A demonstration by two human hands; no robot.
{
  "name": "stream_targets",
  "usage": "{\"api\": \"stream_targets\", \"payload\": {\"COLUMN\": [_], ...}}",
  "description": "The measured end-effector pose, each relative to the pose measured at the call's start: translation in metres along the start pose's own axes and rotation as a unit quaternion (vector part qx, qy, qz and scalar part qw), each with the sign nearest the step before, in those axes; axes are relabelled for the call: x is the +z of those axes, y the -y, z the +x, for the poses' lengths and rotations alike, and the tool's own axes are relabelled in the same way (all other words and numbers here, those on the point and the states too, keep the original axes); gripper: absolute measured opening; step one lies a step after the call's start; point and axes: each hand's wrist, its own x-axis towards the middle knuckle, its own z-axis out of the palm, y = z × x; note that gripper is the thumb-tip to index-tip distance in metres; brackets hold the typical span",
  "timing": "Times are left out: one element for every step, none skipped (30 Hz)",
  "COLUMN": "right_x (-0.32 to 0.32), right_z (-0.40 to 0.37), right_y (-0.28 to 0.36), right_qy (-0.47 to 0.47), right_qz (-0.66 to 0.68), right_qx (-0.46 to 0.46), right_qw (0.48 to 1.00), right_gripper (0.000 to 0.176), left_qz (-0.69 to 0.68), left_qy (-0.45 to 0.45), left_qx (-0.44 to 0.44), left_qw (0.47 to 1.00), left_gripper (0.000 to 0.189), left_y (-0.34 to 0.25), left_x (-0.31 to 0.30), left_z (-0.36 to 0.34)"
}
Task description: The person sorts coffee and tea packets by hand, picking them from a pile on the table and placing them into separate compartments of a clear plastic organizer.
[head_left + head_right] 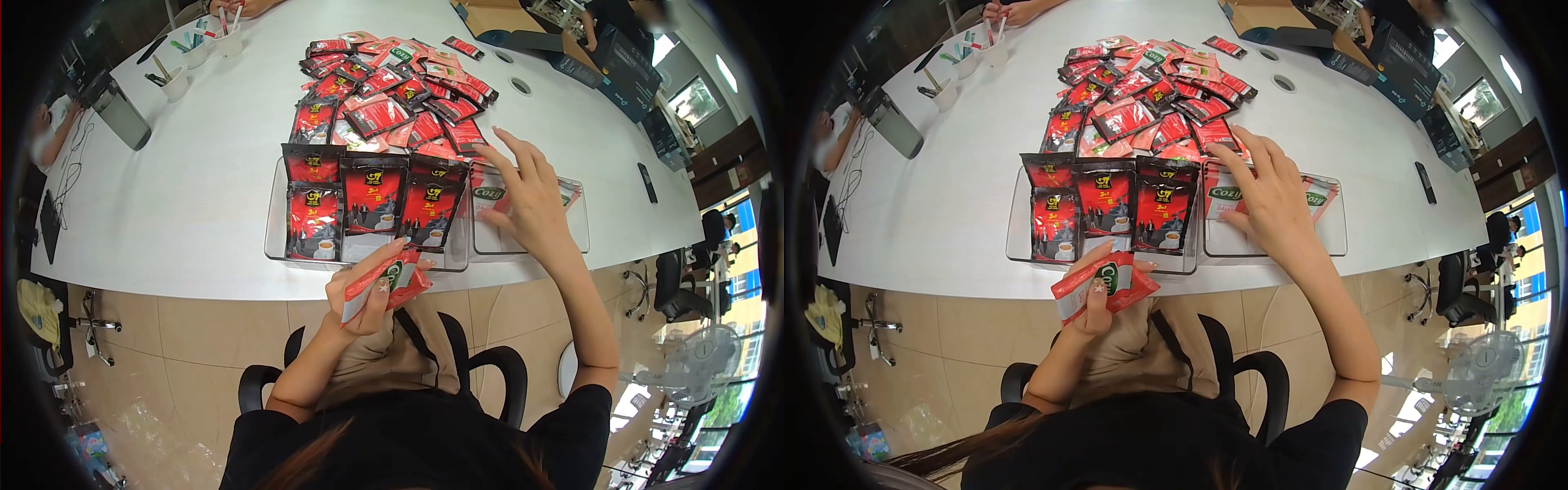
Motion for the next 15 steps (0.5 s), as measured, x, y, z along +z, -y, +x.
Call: {"api": "stream_targets", "payload": {"right_x": [0.0014, 0.0023, 0.003, 0.0035, 0.004, 0.0043, 0.0045, 0.0049, 0.0054, 0.0056, 0.0056, 0.0056, 0.0057, 0.0055, 0.0047], "right_z": [0.0011, 0.0022, 0.003, 0.0035, 0.0039, 0.0043, 0.0045, 0.0047, 0.0049, 0.0048, 0.0045, 0.004, 0.0036, 0.0032, 0.0028], "right_y": [-0.0001, -0.0009, -0.0024, -0.0037, -0.0045, -0.0054, -0.0062, -0.0069, -0.0076, -0.0081, -0.0084, -0.0083, -0.008, -0.0077, -0.0074], "right_qy": [-0.001, 0.0, 0.001, 0.003, 0.005, 0.007, 0.009, 0.009, 0.01, 0.01, 0.012, 0.014, 0.017, 0.017, 0.018], "right_qz": [0.003, 0.005, 0.007, 0.01, 0.012, 0.014, 0.016, 0.017, 0.017, 0.018, 0.017, 0.016, 0.015, 0.019, 0.023], "right_qx": [0.006, 0.009, 0.013, 0.018, 0.02, 0.023, 0.026, 0.026, 0.025, 0.024, 0.025, 0.026, 0.026, 0.027, 0.028], "right_qw": [1.0, 1.0, 1.0, 1.0, 1.0, 1.0, 0.999, 0.999, 0.999, 0.999, 0.999, 0.999, 0.999, 0.999, 0.999], "right_gripper": [0.093, 0.093, 0.094, 0.094, 0.094, 0.095, 0.095, 0.096, 0.096, 0.097, 0.097, 0.098, 0.098, 0.098, 0.099], "left_qz": [-0.001, -0.002, -0.003, -0.005, 0.002, 0.008, 0.013, 0.013, 0.012, 0.012, 0.033, 0.054, 0.076, 0.074, 0.073], "left_qy": [-0.001, -0.003, -0.004, -0.004, -0.005, -0.005, -0.005, -0.009, -0.012, -0.016, -0.006, 0.004, 0.013, 0.006, -0.001], "left_qx": [0.006, 0.007, 0.009, 0.009, 0.004, -0.001, -0.007, -0.002, 0.003, 0.009, 0.006, 0.003, 0.0, 0.007, 0.014], "left_qw": [1.0, 1.0, 1.0, 1.0, 1.0, 1.0, 1.0, 1.0, 1.0, 1.0, 0.999, 0.999, 0.997, 0.997, 0.997], "left_gripper": [0.041, 0.04, 0.04, 0.039, 0.039, 0.039, 0.038, 0.038, 0.038, 0.038, 0.038, 0.038, 0.038, 0.038, 0.037], "left_y": [0.0001, -0.0002, -0.0007, -0.001, -0.0013, -0.0016, -0.0019, -0.0019, -0.0018, -0.0017, -0.0015, -0.0014, -0.0013, -0.0008, 0.0002], "left_x": [0.0005, 0.0008, 0.001, 0.001, 0.0008, 0.0006, 0.0008, 0.0018, 0.0032, 0.0038, 0.0023, -0.0003, -0.0024, -0.0017, 0.0005], "left_z": [0.0007, 0.001, 0.0013, 0.0013, 0.0007, 0.0, -0.0004, -0.0001, 0.0008, 0.0015, 0.0015, 0.0009, 0.0002, 0.0004, 0.0013]}}
